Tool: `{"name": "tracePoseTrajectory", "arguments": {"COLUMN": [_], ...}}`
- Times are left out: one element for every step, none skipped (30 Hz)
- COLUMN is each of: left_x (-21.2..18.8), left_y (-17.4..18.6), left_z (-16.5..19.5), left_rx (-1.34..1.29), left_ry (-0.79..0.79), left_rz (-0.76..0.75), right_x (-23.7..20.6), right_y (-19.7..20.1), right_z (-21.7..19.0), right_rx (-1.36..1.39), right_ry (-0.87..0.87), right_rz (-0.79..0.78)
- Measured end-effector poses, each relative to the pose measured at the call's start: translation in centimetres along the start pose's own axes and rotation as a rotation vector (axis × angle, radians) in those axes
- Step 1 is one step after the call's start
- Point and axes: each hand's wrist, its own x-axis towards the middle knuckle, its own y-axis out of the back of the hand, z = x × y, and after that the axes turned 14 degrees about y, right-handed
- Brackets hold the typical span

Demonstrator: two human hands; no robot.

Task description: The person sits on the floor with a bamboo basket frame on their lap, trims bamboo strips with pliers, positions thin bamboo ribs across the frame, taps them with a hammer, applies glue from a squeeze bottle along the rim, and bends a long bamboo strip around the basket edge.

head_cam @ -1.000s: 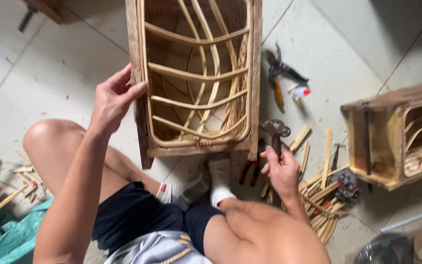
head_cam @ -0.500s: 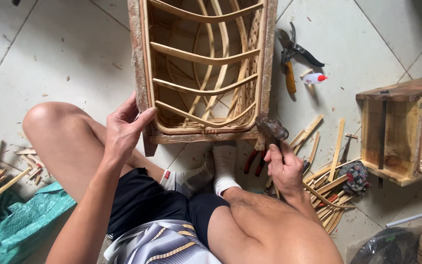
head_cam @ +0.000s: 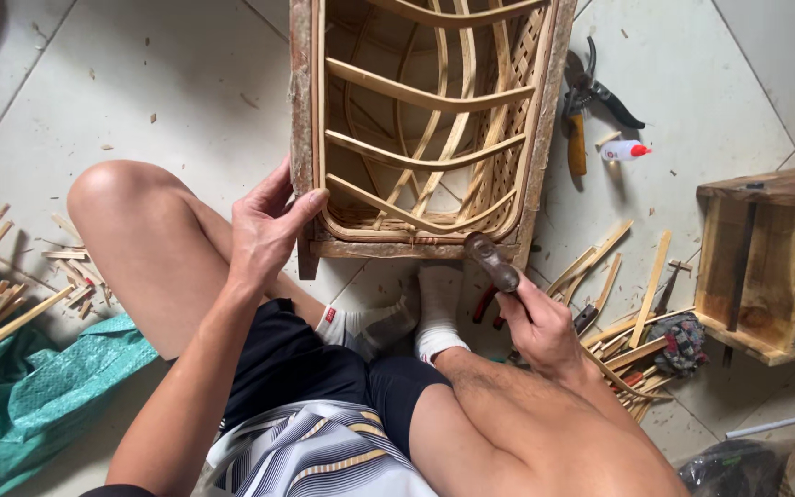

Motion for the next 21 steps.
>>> {"name": "tracePoseTrajectory", "arguments": {"left_x": [0.0, 0.0, 0.0, 0.0, 0.1, 0.0, 0.0, 0.1, 0.1, 0.1, 0.0, -0.2, -0.4, -0.5, -1.0, -1.6, -2.1, -2.6, -3.0, -3.1, -3.2], "left_y": [0.0, 0.1, 0.2, 0.3, 0.5, 0.7, 0.9, 1.1, 1.2, 1.3, 1.4, 1.5, 1.4, 1.3, 1.2, 1.1, 0.9, 0.8, 0.7, 0.6, 0.6], "left_z": [-0.1, -0.1, -0.2, -0.3, -0.4, -0.6, -0.9, -1.2, -1.6, -2.1, -2.6, -3.2, -3.8, -4.4, -5.0, -5.6, -6.1, -6.5, -6.8, -7.1, -7.2], "left_rx": [-0.018, -0.034, -0.022, -0.007, 0.006, -0.026, -0.056, -0.086, -0.077, -0.071, -0.064, -0.047, -0.028, -0.01, -0.046, -0.083, -0.121, -0.166, -0.208, -0.253, -0.273], "left_ry": [0.002, 0.006, 0.004, -0.004, -0.018, 0.002, 0.019, 0.032, 0.055, 0.077, 0.092, 0.048, -0.003, -0.056, 0.01, 0.079, 0.147, 0.142, 0.131, 0.113, 0.084], "left_rz": [-0.006, -0.004, 0.002, 0.002, 0.005, -0.003, -0.018, -0.031, -0.013, 0.007, 0.03, 0.058, 0.08, 0.103, 0.138, 0.168, 0.197, 0.197, 0.191, 0.184, 0.181], "right_x": [0.4, 0.9, 1.4, 2.0, 2.6, 3.3, 3.9, 4.6, 5.2, 5.8, 6.5, 7.1, 7.8, 8.7, 9.4, 10.0, 10.7, 11.5, 12.3, 13.2, 14.0], "right_y": [-0.2, -0.3, -0.5, -0.7, -0.7, -0.7, -0.8, -1.0, -1.2, -1.4, -1.7, -2.2, -2.6, -3.1, -3.5, -3.8, -4.3, -5.0, -5.5, -5.8, -6.1], "right_z": [0.0, 0.1, 0.0, -0.1, -0.2, -0.5, -0.8, -1.1, -1.5, -1.9, -2.3, -2.8, -3.2, -3.5, -3.9, -4.4, -4.9, -5.4, -5.8, -6.2, -6.6], "right_rx": [0.014, 0.026, 0.041, 0.052, 0.046, 0.042, 0.035, 0.062, 0.095, 0.127, 0.096, 0.066, 0.031, 0.044, 0.059, 0.074, 0.057, 0.038, 0.012, -0.01, -0.024], "right_ry": [-0.002, 0.016, 0.026, 0.037, 0.101, 0.163, 0.224, 0.204, 0.179, 0.155, 0.227, 0.299, 0.374, 0.395, 0.406, 0.413, 0.441, 0.467, 0.495, 0.498, 0.497], "right_rz": [-0.039, -0.045, -0.053, -0.055, -0.094, -0.136, -0.171, -0.196, -0.231, -0.269, -0.271, -0.272, -0.266, -0.306, -0.352, -0.398, -0.421, -0.44, -0.452, -0.457, -0.474]}}
